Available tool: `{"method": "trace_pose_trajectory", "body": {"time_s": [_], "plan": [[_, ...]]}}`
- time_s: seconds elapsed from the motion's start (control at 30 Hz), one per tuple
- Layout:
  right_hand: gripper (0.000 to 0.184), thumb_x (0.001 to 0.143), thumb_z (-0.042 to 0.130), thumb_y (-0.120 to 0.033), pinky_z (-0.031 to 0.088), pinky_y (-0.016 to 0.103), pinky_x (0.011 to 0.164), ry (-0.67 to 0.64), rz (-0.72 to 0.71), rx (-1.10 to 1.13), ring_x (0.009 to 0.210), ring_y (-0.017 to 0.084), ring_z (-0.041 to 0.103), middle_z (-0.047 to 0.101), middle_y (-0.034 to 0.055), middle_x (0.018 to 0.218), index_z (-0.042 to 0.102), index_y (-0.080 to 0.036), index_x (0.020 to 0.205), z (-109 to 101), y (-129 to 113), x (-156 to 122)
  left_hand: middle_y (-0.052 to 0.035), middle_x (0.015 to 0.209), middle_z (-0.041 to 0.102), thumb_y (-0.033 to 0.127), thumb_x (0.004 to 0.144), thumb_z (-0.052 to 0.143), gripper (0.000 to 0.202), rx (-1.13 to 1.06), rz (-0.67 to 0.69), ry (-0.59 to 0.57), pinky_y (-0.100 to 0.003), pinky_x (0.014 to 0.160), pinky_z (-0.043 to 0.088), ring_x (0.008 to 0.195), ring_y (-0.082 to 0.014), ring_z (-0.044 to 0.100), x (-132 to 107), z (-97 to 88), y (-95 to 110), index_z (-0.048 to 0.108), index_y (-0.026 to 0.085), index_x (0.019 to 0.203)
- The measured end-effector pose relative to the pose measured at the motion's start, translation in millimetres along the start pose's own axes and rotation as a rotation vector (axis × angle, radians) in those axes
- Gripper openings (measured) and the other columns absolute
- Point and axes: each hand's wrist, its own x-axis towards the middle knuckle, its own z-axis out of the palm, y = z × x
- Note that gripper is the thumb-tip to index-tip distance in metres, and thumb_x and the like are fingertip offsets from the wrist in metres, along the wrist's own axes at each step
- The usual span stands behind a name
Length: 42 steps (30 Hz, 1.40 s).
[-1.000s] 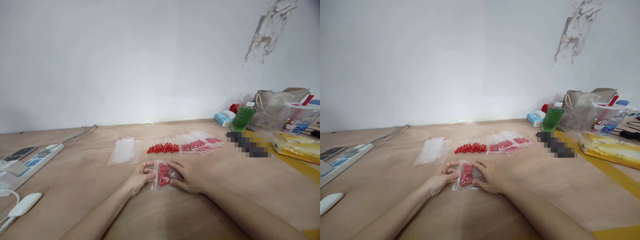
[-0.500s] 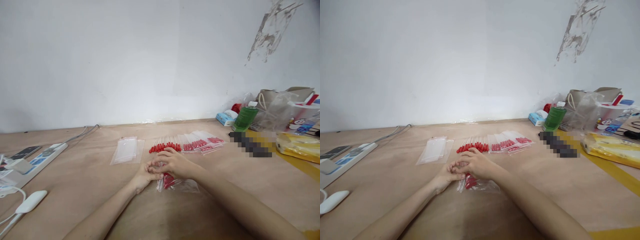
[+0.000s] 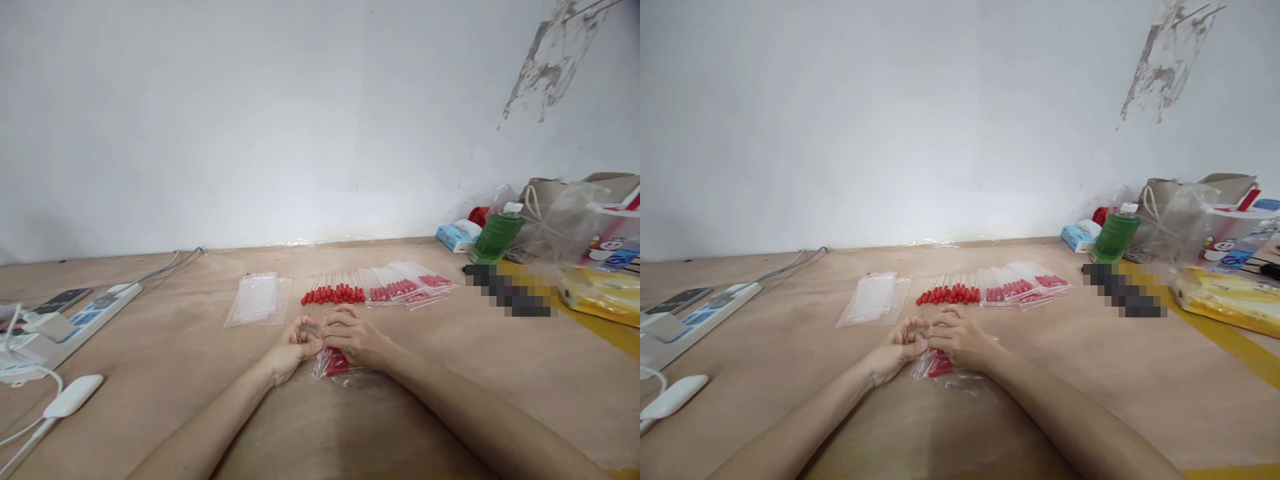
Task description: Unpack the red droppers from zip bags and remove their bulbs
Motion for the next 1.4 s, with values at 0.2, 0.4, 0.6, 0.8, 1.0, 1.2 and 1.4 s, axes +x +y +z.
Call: {"method": "trace_pose_trajectory", "body": {"time_s": [0.2, 0.4, 0.6, 0.8, 1.0, 1.2, 1.4], "plan": [[0.025, 0.085, 0.038, -0.011, 0.034, 0.035, 0.093, 0.032, -0.031, 0.027, 0.093, 0.012, 0.052, 0.067, -0.0036, 0.087, 0.06, -0.024, 0.084, 1, 2, 0, 0.0106, 0.05, 0.048, 0.034, 0.048, 0.081, 0.058, 0.044, 0.073, 0.061, -0.016, 0.048, 0.03, 0.047, -0.0059, 0.044, 5, -0.1, -9, 0.037, 0.02, 0.083], [0.021, 0.085, 0.04, -0.016, 0.035, 0.036, 0.092, 0.076, 0.038, 0.123, 0.096, 0.013, 0.053, 0.066, -0.0009, 0.092, 0.059, -0.023, 0.085, -10, 1, 3, 0.0086, 0.055, 0.046, 0.033, 0.058, 0.072, 0.038, 0.263, 0.203, 0.193, -0.017, 0.047, 0.03, 0.048, -0.0062, 0.04, 8, -1.1, -14, 0.041, 0.019, 0.075], [0.026, 0.083, 0.047, -0.024, 0.04, 0.035, 0.087, 0.055, 0.295, 0.174, 0.102, 0.017, 0.05, 0.057, 0.0077, 0.11, 0.053, -0.021, 0.109, -28, -11, -13, 0.0003, 0.066, 0.057, 0.032, 0.071, 0.061, 0.018, 0.427, 0.283, 0.206, -0.02, 0.052, 0.037, 0.056, -0.0105, 0.05, 10, -4.2, -19, 0.057, 0.015, 0.076], [0.034, 0.073, 0.06, -0.038, 0.045, 0.033, 0.074, -0.083, 0.629, 0.172, 0.084, 0.019, 0.054, 0.056, 0.0057, 0.095, 0.057, -0.022, 0.103, -27, -14, -43, -0.0049, 0.079, 0.059, 0.028, 0.07, 0.062, 0.02, 0.585, 0.341, 0.274, -0.025, 0.063, 0.042, 0.071, -0.0166, 0.054, 10, -8.0, -18, 0.069, 0.016, 0.083], [0.026, 0.078, 0.055, -0.032, 0.045, 0.03, 0.069, -0.064, 0.662, 0.193, 0.075, 0.015, 0.052, 0.053, 0.0047, 0.087, 0.059, -0.022, 0.102, -19, -13, -54, -0.0028, 0.077, 0.055, 0.024, 0.065, 0.067, 0.018, 0.737, 0.422, 0.197, -0.023, 0.061, 0.04, 0.065, -0.0129, 0.05, 5, -13.8, -12, 0.072, 0.02, 0.082], [0.022, 0.082, 0.05, -0.031, 0.044, 0.029, 0.067, -0.045, 0.619, 0.142, 0.074, 0.015, 0.051, 0.052, 0.0043, 0.085, 0.057, -0.022, 0.1, -14, -8, -56, -0.0061, 0.086, 0.063, 0.034, 0.074, 0.061, 0.034, 0.547, 0.271, -0.094, -0.025, 0.068, 0.042, 0.075, -0.0173, 0.057, 0, -8.7, -4, 0.064, 0.019, 0.105], [0.02, 0.083, 0.046, -0.032, 0.044, 0.03, 0.069, -0.043, 0.6, 0.097, 0.075, 0.015, 0.051, 0.052, 0.0052, 0.086, 0.057, -0.021, 0.097, -15, -10, -55, -0.0047, 0.093, 0.053, 0.031, 0.07, 0.065, 0.036, 0.768, 0.317, -0.171, -0.022, 0.063, 0.041, 0.067, -0.012, 0.049, -6, -4.5, 6, 0.064, 0.023, 0.105]]}}
